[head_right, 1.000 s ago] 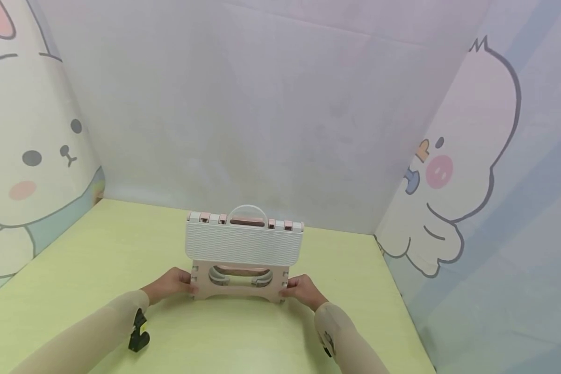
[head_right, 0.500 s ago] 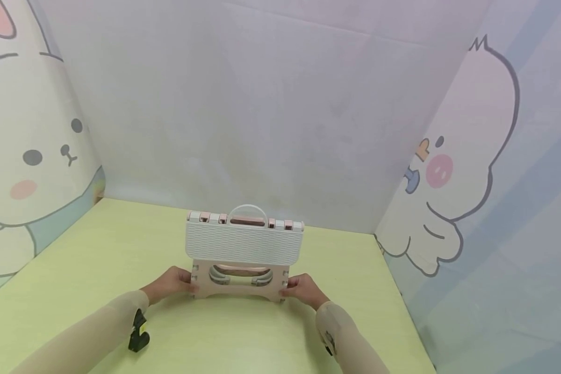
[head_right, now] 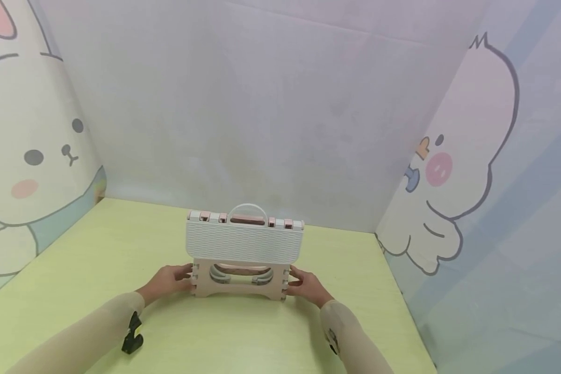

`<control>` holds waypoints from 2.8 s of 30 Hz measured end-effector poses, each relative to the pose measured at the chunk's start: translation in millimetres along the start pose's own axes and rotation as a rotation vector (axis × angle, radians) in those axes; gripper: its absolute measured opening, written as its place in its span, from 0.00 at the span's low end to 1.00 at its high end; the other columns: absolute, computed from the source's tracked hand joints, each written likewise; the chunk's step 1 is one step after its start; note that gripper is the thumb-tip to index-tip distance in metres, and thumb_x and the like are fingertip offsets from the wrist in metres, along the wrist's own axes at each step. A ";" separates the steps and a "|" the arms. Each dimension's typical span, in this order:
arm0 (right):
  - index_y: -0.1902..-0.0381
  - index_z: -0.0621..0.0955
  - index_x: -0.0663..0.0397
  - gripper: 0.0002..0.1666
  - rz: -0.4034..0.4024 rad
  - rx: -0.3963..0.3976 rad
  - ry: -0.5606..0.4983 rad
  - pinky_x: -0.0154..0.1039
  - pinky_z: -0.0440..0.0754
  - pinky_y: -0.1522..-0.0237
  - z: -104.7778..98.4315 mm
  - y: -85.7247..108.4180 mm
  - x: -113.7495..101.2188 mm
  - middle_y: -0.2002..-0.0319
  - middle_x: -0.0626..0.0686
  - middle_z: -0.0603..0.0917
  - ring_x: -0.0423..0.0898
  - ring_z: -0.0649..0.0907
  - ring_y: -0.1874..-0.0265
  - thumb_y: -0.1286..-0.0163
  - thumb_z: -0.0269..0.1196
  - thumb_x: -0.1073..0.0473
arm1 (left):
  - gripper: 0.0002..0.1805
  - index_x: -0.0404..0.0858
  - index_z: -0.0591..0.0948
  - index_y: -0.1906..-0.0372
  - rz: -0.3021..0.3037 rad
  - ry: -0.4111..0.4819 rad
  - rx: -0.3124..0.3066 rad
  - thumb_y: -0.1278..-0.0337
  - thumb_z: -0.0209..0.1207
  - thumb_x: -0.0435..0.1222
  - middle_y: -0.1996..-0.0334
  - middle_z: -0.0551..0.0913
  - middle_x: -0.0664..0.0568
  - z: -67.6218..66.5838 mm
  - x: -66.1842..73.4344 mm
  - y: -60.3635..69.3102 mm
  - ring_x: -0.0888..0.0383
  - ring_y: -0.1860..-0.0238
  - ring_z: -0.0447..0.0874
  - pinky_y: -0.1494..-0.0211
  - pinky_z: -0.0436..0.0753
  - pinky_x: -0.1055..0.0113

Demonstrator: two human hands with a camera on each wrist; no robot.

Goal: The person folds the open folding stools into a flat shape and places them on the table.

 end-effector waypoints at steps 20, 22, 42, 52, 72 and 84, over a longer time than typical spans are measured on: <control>0.44 0.75 0.73 0.28 0.021 0.017 0.022 0.49 0.79 0.52 6.2 -6.5 4.7 0.51 0.66 0.82 0.59 0.83 0.53 0.42 0.67 0.66 | 0.31 0.26 0.74 0.40 0.016 0.079 -0.058 0.48 0.67 0.38 0.45 0.78 0.35 5.7 -3.7 -6.7 0.38 0.42 0.74 0.43 0.74 0.47; 0.45 0.76 0.73 0.28 0.025 0.022 0.035 0.48 0.80 0.52 6.8 -5.6 4.3 0.52 0.66 0.82 0.58 0.83 0.53 0.42 0.67 0.65 | 0.31 0.26 0.74 0.41 0.014 0.083 -0.053 0.48 0.68 0.37 0.45 0.78 0.35 5.9 -3.3 -5.4 0.38 0.42 0.75 0.43 0.74 0.47; 0.45 0.76 0.72 0.26 0.026 0.029 0.038 0.50 0.78 0.50 7.7 -2.5 2.9 0.52 0.66 0.82 0.58 0.83 0.54 0.39 0.66 0.64 | 0.30 0.26 0.76 0.42 -0.022 0.055 -0.018 0.48 0.67 0.38 0.46 0.78 0.35 6.3 -1.2 -0.6 0.38 0.42 0.74 0.43 0.74 0.46; 0.46 0.77 0.72 0.24 0.038 0.032 0.022 0.52 0.78 0.50 7.2 -3.5 4.6 0.51 0.66 0.81 0.60 0.83 0.53 0.38 0.66 0.65 | 0.28 0.25 0.77 0.45 -0.002 0.054 -0.007 0.48 0.67 0.38 0.48 0.79 0.34 7.4 -4.3 -2.0 0.37 0.44 0.75 0.44 0.74 0.47; 0.49 0.79 0.70 0.22 0.029 0.062 0.044 0.50 0.79 0.51 5.6 -3.7 -0.3 0.55 0.64 0.84 0.56 0.85 0.56 0.41 0.67 0.65 | 0.27 0.24 0.78 0.46 0.005 0.070 -0.005 0.48 0.68 0.38 0.49 0.80 0.33 5.2 -5.7 -3.6 0.37 0.45 0.77 0.45 0.75 0.47; 0.49 0.79 0.70 0.22 0.050 0.052 0.028 0.47 0.79 0.51 6.0 -1.9 -2.9 0.54 0.63 0.83 0.56 0.83 0.53 0.40 0.68 0.64 | 0.26 0.25 0.79 0.48 -0.015 0.040 0.005 0.47 0.67 0.40 0.51 0.81 0.34 5.1 -7.8 -5.8 0.38 0.46 0.78 0.46 0.76 0.47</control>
Point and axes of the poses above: each hand's wrist, its own y-axis away from the middle knuckle, its own z-axis out of the palm, x = y × z, the point moved 4 cm from there along -y, towards the middle knuckle
